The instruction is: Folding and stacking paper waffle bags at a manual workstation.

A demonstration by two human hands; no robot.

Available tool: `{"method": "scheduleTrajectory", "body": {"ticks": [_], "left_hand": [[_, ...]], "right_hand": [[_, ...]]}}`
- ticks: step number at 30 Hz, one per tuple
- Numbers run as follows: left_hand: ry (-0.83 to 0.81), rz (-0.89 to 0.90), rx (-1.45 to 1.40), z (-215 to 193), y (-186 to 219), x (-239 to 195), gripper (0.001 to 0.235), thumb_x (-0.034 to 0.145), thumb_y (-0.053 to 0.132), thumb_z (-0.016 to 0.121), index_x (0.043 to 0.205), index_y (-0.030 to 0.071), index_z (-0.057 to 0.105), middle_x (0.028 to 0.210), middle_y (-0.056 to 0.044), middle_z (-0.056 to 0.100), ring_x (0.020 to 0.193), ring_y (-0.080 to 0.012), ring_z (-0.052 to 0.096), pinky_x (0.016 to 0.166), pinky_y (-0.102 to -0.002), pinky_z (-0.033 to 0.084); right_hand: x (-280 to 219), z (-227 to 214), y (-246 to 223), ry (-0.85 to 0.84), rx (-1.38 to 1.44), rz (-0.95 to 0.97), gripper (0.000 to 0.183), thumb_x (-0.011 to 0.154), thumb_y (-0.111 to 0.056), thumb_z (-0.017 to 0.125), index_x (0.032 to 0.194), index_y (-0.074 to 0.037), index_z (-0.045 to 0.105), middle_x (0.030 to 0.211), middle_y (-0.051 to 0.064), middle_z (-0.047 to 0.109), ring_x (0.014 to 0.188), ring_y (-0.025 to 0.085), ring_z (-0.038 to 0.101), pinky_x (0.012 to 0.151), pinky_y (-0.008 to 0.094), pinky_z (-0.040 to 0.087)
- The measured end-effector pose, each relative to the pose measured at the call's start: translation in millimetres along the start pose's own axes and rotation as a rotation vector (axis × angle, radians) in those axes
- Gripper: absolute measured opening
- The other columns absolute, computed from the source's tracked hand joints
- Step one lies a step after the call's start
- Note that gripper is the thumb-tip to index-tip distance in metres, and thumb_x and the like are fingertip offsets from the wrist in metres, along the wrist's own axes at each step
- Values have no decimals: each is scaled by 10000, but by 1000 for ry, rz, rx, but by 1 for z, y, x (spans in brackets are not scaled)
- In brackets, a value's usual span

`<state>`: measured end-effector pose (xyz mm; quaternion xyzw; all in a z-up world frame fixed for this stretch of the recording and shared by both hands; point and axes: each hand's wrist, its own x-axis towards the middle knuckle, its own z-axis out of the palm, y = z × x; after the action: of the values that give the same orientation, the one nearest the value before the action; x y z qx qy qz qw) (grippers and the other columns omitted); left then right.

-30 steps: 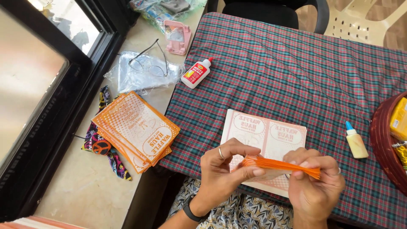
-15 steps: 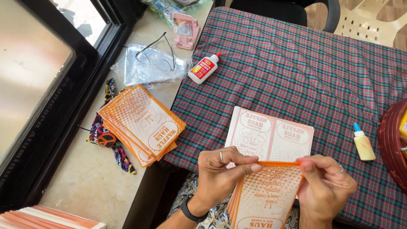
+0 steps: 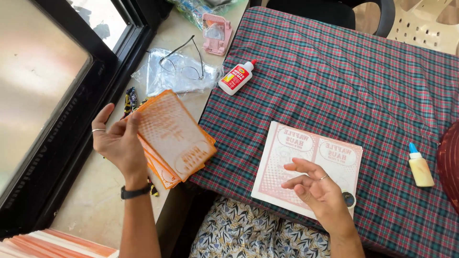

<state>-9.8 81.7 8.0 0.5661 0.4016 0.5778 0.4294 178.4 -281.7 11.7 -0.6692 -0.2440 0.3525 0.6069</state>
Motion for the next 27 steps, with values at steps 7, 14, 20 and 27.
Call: {"method": "scheduleTrajectory", "body": {"ticks": [7,14,20,27], "left_hand": [[-45,609,815,-19,-70,20,239,932,71,923,1099,30,757,1007,-80,748,896,-292,548,765,-394,475],[-286,796,837,0,-29,1,195,1042,-32,624,1194,62,702,1299,-172,646,1165,-356,613,1070,-502,350],[-729,581,1078,5,-37,-5,667,966,646,473,1560,344,497,1725,-71,261,1580,-427,95,1156,-781,16],[-874,349,1214,14,-62,-2,802,912,796,315,1594,375,355,1754,-15,93,1587,-386,-25,1151,-750,-73]], "right_hand": [[-10,-6,1,76,-76,76,367,909,-92,663,1269,-38,702,1215,120,777,943,237,804,908,399,649],[-21,-12,-12,187,-124,29,296,924,-96,644,1189,1,732,1106,145,813,911,262,815,878,387,657],[-32,-27,-19,342,-162,2,268,940,-80,623,1153,49,723,1071,178,807,894,282,808,891,385,646],[-40,-54,-6,537,-215,-57,224,1002,-20,584,1177,97,659,1096,227,734,916,321,758,912,386,625]]}}
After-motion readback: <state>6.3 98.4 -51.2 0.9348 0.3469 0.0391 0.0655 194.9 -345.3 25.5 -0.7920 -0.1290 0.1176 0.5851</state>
